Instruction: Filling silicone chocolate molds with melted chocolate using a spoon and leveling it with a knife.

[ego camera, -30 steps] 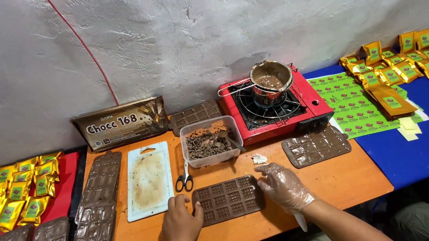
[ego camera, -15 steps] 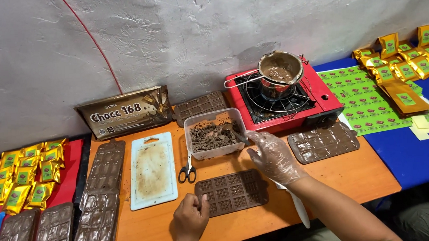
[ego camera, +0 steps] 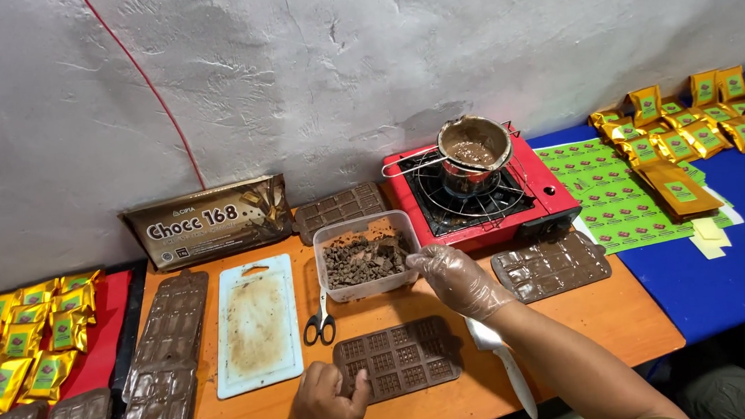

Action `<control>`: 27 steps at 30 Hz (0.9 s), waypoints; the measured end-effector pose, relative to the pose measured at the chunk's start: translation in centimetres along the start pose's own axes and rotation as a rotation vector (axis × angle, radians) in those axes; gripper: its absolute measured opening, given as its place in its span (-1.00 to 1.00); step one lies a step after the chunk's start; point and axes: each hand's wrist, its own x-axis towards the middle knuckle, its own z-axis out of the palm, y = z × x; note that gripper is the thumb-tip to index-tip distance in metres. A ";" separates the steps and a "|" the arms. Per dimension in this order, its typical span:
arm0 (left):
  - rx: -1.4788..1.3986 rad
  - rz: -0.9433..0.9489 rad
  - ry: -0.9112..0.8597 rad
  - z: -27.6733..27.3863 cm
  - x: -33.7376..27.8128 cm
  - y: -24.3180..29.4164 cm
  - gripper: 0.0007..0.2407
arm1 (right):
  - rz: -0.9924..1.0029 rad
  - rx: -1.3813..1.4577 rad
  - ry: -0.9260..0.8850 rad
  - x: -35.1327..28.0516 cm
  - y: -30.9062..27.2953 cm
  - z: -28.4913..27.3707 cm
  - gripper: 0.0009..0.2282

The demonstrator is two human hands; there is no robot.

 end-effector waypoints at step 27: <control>-0.118 -0.028 -0.064 -0.2 0.3 -0.2 -0.64 | -0.138 -0.047 0.224 5.0 -2.2 -2.3 -0.88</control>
